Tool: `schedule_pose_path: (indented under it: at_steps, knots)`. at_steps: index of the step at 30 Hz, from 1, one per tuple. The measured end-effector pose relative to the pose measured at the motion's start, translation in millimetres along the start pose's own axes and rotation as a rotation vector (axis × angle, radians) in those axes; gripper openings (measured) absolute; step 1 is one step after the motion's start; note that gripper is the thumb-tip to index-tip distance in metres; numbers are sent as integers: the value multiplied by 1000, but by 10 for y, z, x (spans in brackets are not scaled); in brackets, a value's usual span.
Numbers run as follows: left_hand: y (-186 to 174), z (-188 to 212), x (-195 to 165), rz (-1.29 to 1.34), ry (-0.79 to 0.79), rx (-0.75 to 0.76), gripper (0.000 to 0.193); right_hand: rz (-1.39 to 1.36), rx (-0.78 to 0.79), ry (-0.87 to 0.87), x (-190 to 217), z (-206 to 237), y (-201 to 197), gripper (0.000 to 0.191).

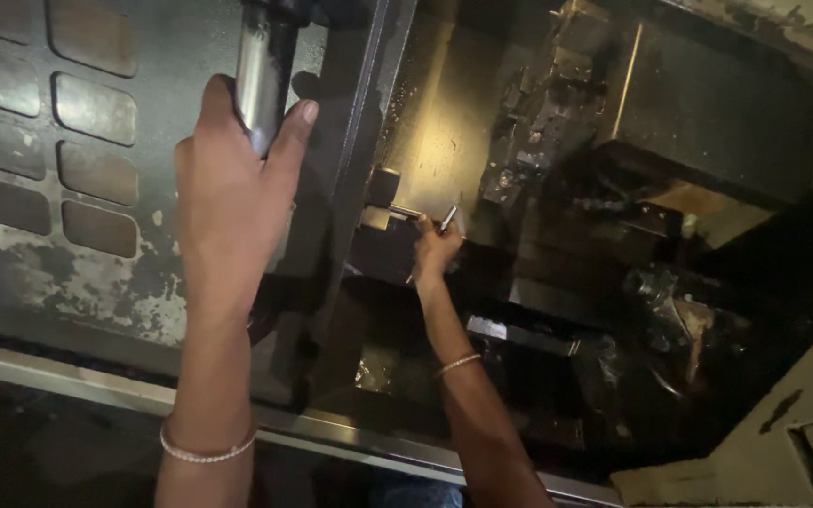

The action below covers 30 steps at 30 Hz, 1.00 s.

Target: The person opens a machine door, removes a cylindrical metal rod, and wipes it with a cloth. They repeat this process for several rods, placing each cleaned rod into a nearby bin. The person also closes the machine door between some operations.

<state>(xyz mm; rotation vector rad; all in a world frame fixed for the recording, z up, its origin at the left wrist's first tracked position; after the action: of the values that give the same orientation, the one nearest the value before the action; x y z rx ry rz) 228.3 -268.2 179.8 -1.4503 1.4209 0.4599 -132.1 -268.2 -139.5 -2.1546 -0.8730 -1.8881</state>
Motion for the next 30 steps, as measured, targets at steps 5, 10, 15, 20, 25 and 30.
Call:
schedule_pose_path:
  at_steps: [5, 10, 15, 20, 25, 30]
  knots:
    - [-5, 30, -36, 4, 28, 11, 49, -43, -66, -77, 122, 92, 96, 18]
    - [-31, 47, -79, 35, 17, 46, 52, -126, -43, -41, 208, 196, 187, 14]
    - [-65, 96, -140, -1, 3, 25, 44, -68, -25, 45, 310, 164, 188, 16]
    - [-88, 63, -209, -28, 35, 28, 40, -132, -19, 250, 280, 54, 292, 17]
    - [-67, 58, -167, 68, -41, 67, 37, -147, -58, 359, 354, 97, 340, 21]
    - [-54, 36, -94, 200, 118, 141, 36, -148, 32, 273, 513, 202, 351, 23]
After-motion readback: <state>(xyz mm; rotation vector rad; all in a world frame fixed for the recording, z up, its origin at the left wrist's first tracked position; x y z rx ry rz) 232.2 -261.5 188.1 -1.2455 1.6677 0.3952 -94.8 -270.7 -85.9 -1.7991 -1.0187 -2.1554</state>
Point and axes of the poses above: each hand's wrist, its own z-axis away from the middle knuckle, its own y-axis out of the palm, x = y × z, the point moved 6 cm from there along -z, towards the middle knuckle, and after that the axes turned 10 degrees about x, right-handed, at the moved point
